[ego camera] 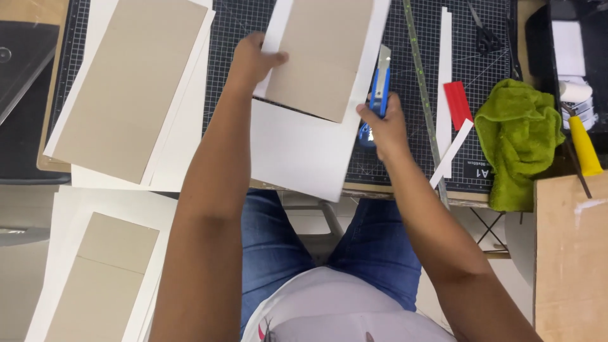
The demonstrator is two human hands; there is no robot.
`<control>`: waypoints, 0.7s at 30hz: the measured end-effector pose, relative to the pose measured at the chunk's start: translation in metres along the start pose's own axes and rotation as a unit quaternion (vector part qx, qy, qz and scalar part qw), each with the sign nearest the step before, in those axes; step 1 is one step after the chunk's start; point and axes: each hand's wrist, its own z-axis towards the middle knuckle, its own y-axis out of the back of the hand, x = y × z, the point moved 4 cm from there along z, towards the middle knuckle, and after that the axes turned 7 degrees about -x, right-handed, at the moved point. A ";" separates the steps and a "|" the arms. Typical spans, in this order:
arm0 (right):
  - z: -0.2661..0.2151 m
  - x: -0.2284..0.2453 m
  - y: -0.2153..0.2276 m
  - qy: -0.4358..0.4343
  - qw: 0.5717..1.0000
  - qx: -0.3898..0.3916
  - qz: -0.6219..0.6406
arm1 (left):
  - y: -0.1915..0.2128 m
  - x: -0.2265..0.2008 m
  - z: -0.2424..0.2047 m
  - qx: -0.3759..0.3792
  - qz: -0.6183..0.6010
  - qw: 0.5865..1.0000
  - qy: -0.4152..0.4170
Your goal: Cutting paper and cardboard into specific sizes using a utility knife and a metal ruler on a cutting mat
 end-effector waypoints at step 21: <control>-0.048 0.029 -0.005 0.325 0.759 0.289 -0.484 | -0.045 0.040 -0.079 -0.106 0.345 0.905 -0.226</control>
